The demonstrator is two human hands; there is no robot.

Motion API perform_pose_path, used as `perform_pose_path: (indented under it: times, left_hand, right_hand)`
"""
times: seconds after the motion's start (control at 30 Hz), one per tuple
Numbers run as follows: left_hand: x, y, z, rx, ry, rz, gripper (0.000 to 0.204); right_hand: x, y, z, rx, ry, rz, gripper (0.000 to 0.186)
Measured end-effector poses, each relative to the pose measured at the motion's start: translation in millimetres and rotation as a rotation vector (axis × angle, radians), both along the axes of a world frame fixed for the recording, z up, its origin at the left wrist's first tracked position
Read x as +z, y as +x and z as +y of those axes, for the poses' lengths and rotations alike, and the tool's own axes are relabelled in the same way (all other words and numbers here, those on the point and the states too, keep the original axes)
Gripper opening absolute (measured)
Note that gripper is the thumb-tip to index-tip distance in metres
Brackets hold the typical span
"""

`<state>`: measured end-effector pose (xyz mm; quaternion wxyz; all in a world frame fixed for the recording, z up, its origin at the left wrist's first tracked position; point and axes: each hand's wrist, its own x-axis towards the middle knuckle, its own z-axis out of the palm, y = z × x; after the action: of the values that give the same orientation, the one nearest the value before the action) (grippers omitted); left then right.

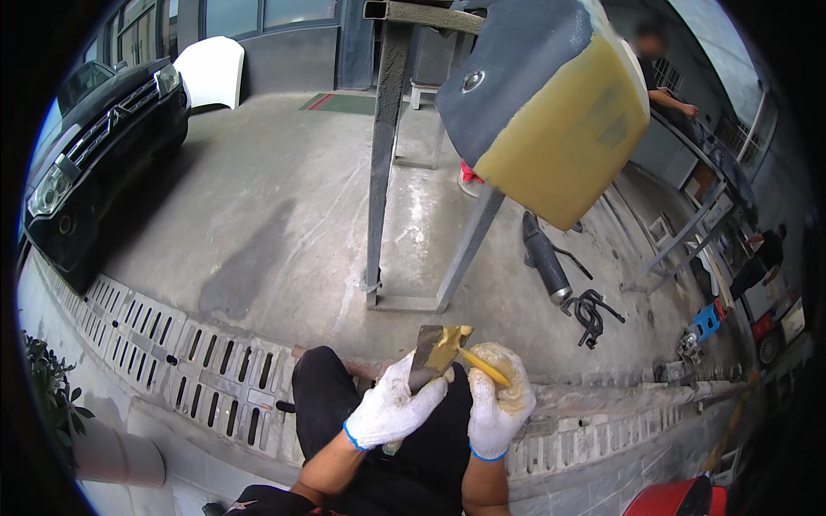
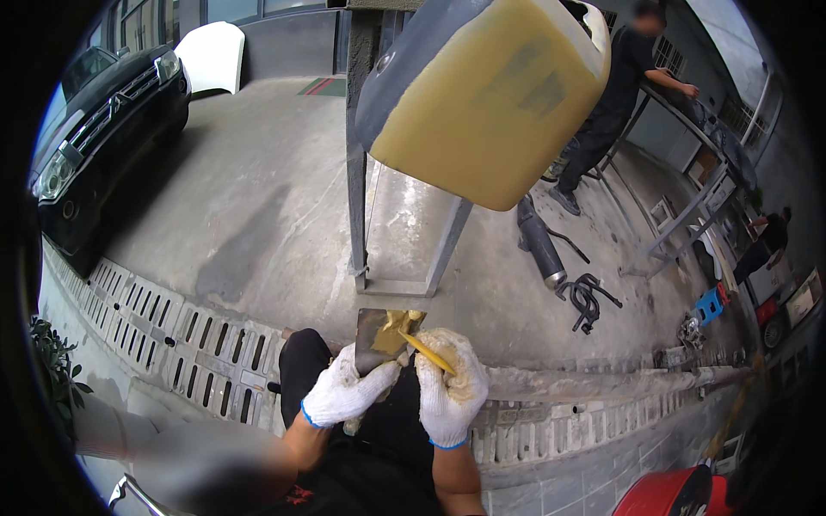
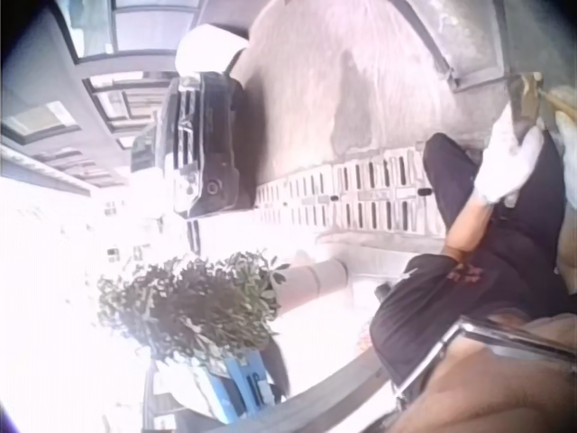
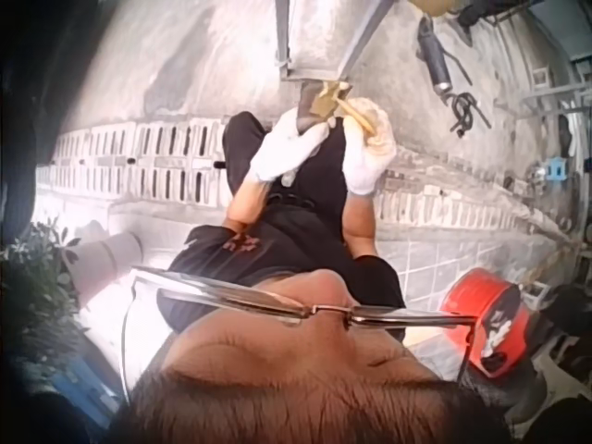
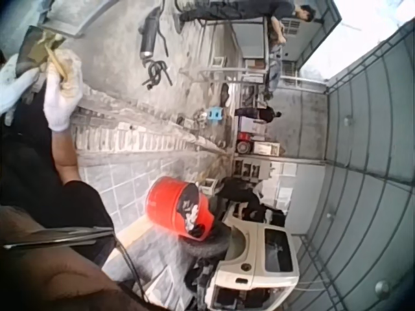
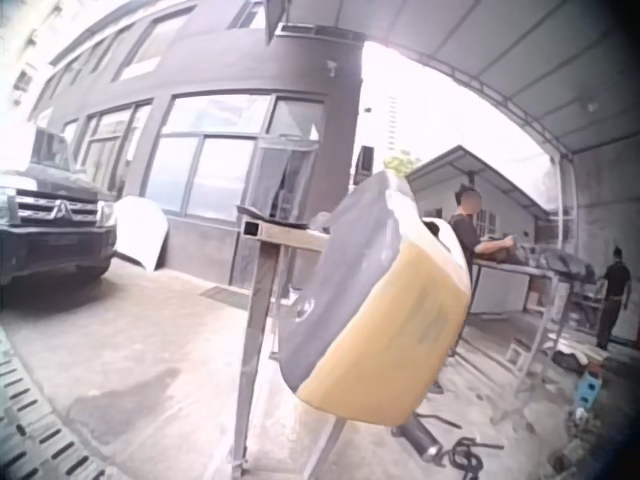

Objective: The person applies a beige body filler to a car bumper using a metal putty knife and smooths it with a yellow plastic spreader. The person repeatedly scoops filler onto the knife and spreads it over the bumper surface.

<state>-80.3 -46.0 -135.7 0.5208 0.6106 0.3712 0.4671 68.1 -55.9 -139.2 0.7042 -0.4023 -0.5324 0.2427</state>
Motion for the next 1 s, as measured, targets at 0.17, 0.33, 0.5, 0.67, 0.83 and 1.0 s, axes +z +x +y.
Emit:
perform_pose_path:
  times: [0.17,0.33,0.5,0.67,0.83,1.0]
  left_hand:
    - [10,-9,0,0.029,-0.162,-0.073,0.027]
    - [13,-10,1,0.09,-0.163,-0.375,0.034]
    - [22,-6,-2,0.168,-0.261,-0.398,0.025]
    - [18,5,-6,0.359,-0.178,-0.355,0.024]
    - [3,-3,6,0.528,-0.198,-0.195,0.026]
    - [3,-6,3,0.382,-0.25,-0.246,0.018]
  right_hand:
    - [6,-2,-7,0.019,-0.134,0.125,0.024]
    - [3,7,-12,0.197,-0.3,0.172,0.03]
    - [2,3,-15,0.243,-0.336,0.108,0.029]
    - [-1,-3,-17,0.164,-0.339,0.136,0.028]
    - [-5,15,-16,0.023,-0.158,0.583,0.029]
    - [-1,30,-13,0.104,-0.194,0.544,0.029]
